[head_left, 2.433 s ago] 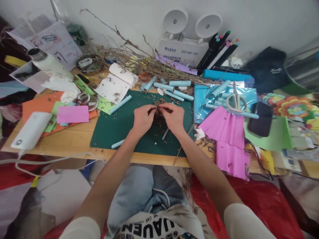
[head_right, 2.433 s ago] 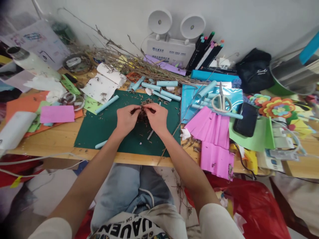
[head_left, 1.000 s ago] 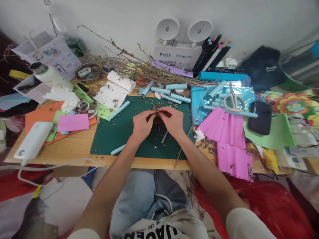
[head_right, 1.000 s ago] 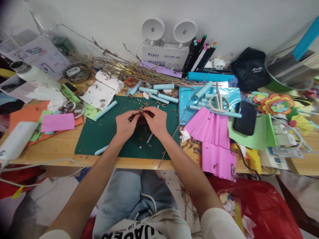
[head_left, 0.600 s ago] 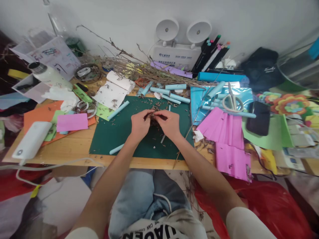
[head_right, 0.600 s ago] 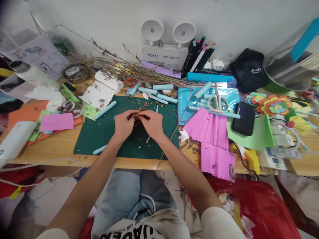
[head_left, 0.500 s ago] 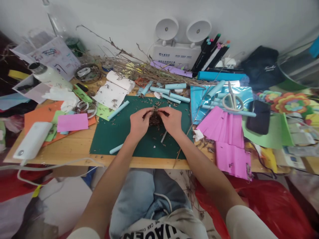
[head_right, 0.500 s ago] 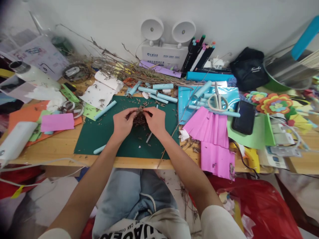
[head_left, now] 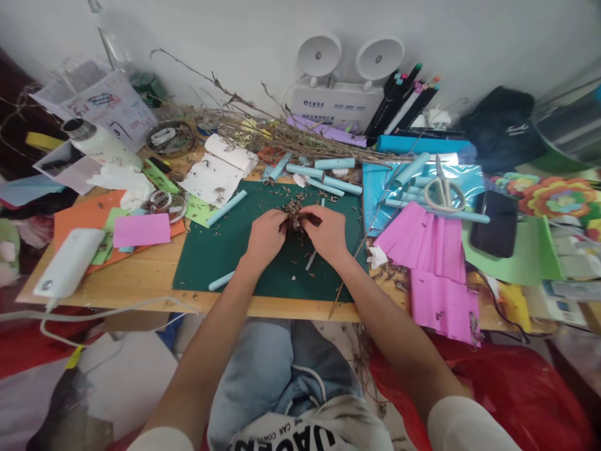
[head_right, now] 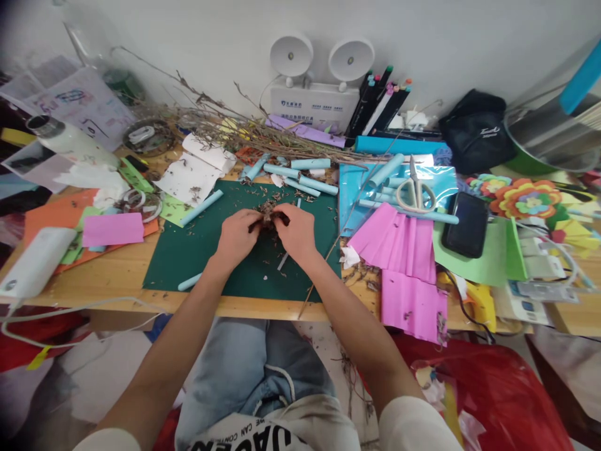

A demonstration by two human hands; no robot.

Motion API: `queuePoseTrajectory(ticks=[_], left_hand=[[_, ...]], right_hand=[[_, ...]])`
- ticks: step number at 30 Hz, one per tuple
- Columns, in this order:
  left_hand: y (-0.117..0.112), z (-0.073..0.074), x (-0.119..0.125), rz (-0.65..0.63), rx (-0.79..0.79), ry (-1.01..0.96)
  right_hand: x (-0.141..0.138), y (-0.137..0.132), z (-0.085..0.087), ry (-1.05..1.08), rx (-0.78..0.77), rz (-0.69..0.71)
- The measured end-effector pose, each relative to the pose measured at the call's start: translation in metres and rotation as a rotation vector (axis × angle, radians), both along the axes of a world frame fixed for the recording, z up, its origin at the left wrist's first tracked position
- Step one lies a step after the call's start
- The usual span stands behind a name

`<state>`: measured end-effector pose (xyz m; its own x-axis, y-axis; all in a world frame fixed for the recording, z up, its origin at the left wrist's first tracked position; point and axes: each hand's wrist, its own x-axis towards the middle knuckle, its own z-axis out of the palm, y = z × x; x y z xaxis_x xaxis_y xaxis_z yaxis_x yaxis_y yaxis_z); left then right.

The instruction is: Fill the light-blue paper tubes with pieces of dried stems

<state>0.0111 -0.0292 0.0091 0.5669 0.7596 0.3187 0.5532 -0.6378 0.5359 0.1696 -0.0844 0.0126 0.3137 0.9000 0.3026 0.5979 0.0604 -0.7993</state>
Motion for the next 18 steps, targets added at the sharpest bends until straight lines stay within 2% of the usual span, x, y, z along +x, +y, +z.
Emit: queuePoseTrajectory(ticks=[4, 9, 18], left_hand=[[0.0008, -0.0026, 0.0046, 0.057, -0.031, -0.093], [-0.0023, 0.0014, 0.0094, 0.144, -0.132, -0.207], [-0.0033, 0.0006, 0.0104, 0.154, -0.251, -0.338]], right_hand=[[-0.0049, -0.0001, 0.0030, 0.038, 0.076, 0.079], [-0.0066, 0.0020, 0.0038, -0.002, 0.101, 0.038], [-0.0051, 0.0023, 0.0029, 0.000, 0.111, 0.026]])
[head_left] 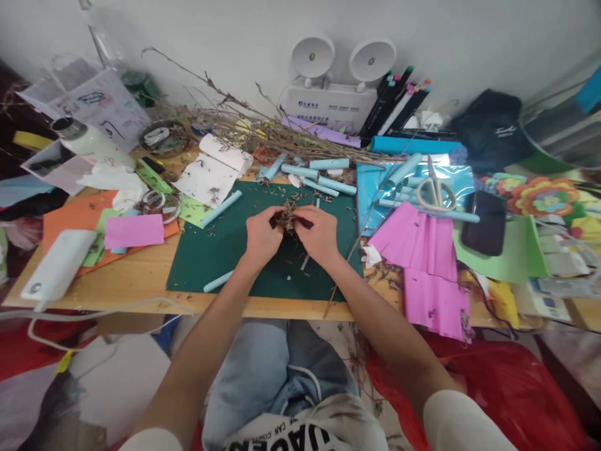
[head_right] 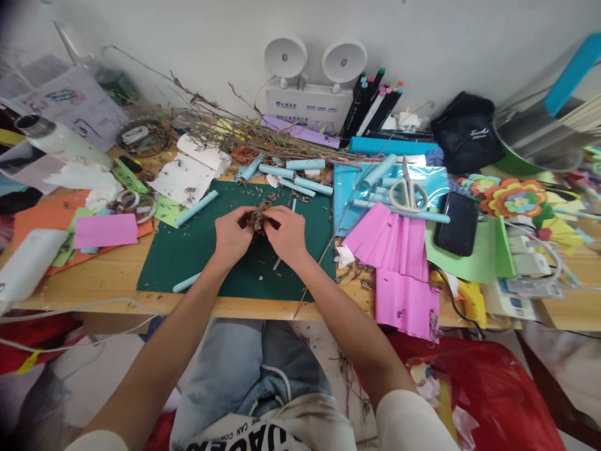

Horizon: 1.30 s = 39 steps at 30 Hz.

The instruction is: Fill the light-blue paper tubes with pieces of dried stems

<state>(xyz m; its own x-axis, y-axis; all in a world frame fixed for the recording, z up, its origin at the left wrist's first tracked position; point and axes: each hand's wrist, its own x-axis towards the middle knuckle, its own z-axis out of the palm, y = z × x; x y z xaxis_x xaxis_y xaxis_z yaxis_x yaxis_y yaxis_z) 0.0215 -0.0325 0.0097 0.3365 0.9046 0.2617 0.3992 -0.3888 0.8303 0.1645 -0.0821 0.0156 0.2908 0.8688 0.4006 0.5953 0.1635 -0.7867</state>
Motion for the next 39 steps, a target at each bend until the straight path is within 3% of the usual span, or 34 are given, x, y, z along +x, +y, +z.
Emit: queuePoseTrajectory(ticks=[7, 14, 21, 23, 25, 29, 33, 36, 39], left_hand=[[-0.006, 0.012, 0.001, -0.082, 0.165, 0.026], [0.000, 0.002, 0.001, 0.008, 0.157, 0.010], [-0.001, 0.000, 0.001, 0.057, 0.077, -0.034], [0.000, 0.000, 0.001, 0.061, 0.070, -0.006], [0.001, 0.001, 0.000, 0.042, 0.104, 0.050], [0.000, 0.006, -0.005, -0.001, 0.240, 0.217], [-0.005, 0.008, -0.007, -0.078, 0.211, 0.343], [-0.005, 0.006, -0.003, -0.166, 0.172, 0.374], [-0.001, 0.003, 0.001, -0.140, 0.162, 0.346]], right_hand=[[0.004, -0.002, -0.002, 0.112, -0.031, -0.003], [0.000, -0.003, 0.009, 0.143, -0.019, 0.128], [0.014, 0.004, -0.002, 0.252, -0.040, -0.093], [0.018, 0.005, -0.003, 0.277, -0.053, -0.084], [0.020, 0.004, -0.002, 0.203, -0.057, -0.018], [0.017, -0.001, 0.002, -0.165, -0.106, 0.082], [0.015, -0.001, 0.000, -0.418, -0.206, 0.168], [0.016, 0.004, -0.003, -0.409, -0.225, 0.204], [0.018, 0.006, -0.002, -0.247, -0.172, 0.166]])
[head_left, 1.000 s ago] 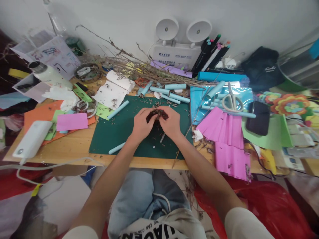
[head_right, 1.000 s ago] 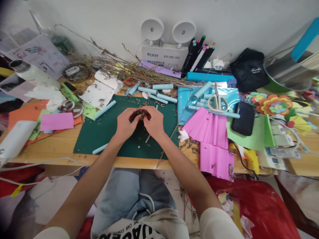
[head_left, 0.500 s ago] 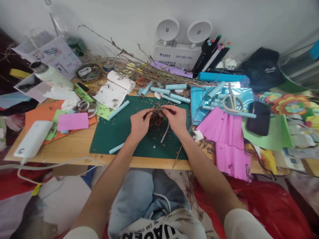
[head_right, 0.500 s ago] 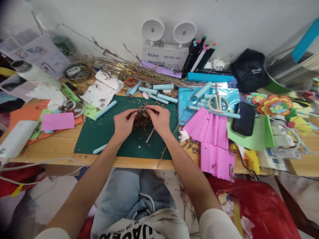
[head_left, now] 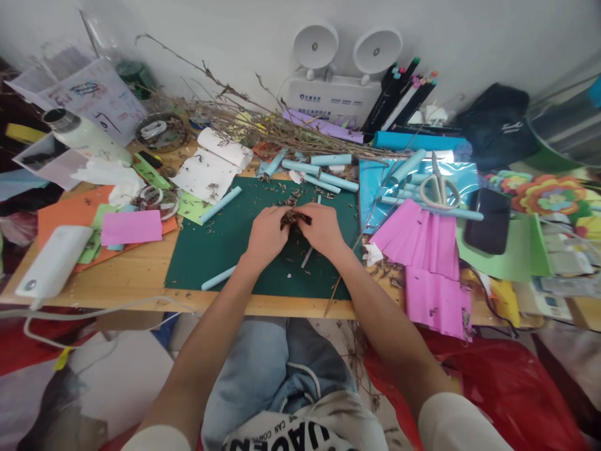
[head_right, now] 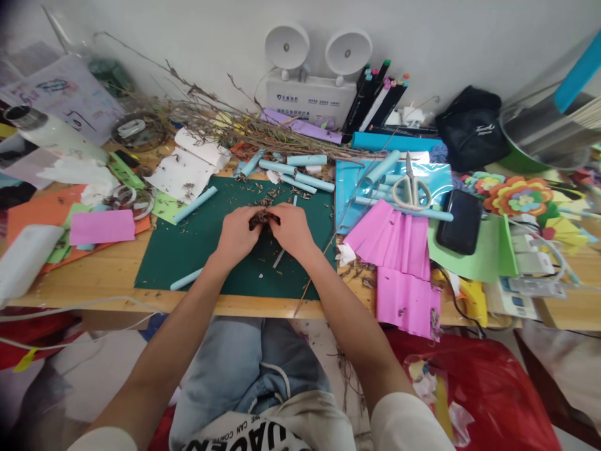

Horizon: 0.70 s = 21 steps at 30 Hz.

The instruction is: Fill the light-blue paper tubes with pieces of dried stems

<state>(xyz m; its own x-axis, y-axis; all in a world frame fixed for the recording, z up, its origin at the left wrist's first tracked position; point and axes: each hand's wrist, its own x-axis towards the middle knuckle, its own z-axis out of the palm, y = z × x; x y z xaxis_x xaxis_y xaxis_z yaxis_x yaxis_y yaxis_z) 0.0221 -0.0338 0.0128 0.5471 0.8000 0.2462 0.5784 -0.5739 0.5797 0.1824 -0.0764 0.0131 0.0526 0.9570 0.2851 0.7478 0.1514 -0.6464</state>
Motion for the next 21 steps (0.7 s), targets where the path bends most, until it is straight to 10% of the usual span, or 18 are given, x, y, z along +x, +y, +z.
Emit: queuePoseTrajectory(ticks=[12, 21], left_hand=[[0.003, 0.008, -0.008, -0.001, -0.037, -0.251], [0.003, 0.008, -0.011, 0.166, 0.051, -0.167]], right_hand=[[0.005, -0.006, 0.012, 0.333, 0.122, -0.019], [0.004, -0.003, 0.003, -0.129, 0.047, -0.027]])
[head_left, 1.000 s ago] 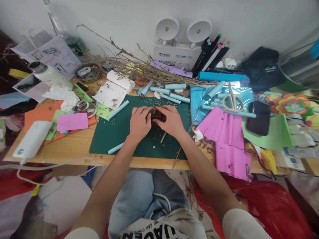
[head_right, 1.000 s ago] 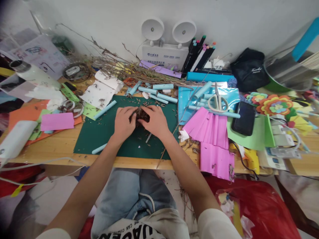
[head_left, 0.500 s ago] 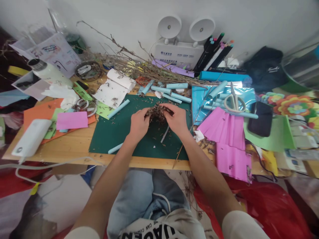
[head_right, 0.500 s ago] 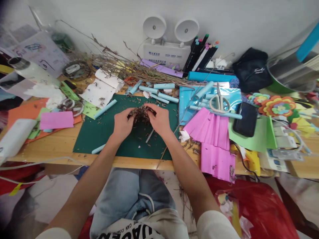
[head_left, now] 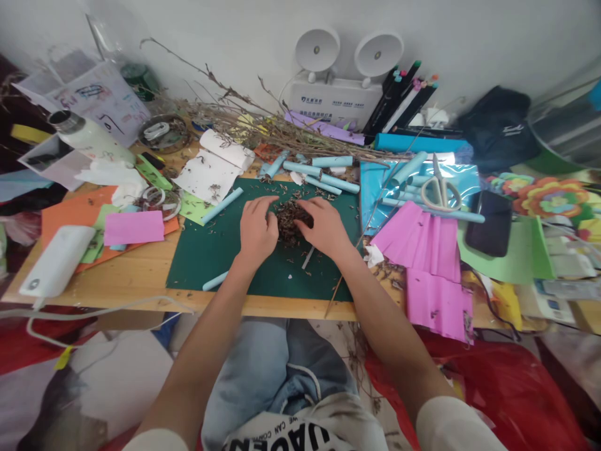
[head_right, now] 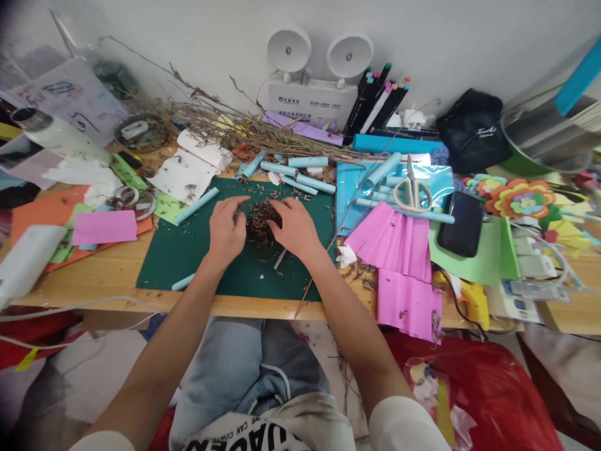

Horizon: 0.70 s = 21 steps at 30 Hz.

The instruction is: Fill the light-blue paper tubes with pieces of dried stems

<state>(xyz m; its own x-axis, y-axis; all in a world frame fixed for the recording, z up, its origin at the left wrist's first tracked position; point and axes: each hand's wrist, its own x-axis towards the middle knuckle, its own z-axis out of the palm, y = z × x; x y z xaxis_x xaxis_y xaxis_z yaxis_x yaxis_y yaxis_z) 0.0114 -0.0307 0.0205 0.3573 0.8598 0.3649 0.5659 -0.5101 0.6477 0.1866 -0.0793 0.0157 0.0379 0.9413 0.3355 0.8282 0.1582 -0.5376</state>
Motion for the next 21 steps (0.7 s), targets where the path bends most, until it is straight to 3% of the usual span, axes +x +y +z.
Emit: queuePoseTrajectory(ticks=[3, 7, 15, 21], left_hand=[[0.000, 0.001, 0.001, 0.013, -0.021, 0.090], [0.000, 0.001, 0.001, 0.011, -0.066, 0.044], [0.006, 0.004, -0.004, 0.102, 0.001, -0.058], [-0.003, 0.029, -0.031, 0.060, -0.048, 0.173]], right_hand=[[-0.002, 0.000, 0.000, 0.044, -0.007, 0.023], [-0.002, -0.003, 0.005, 0.172, 0.134, -0.102], [0.003, -0.005, 0.009, 0.259, 0.130, -0.044], [0.007, -0.007, 0.008, 0.208, 0.072, -0.087]])
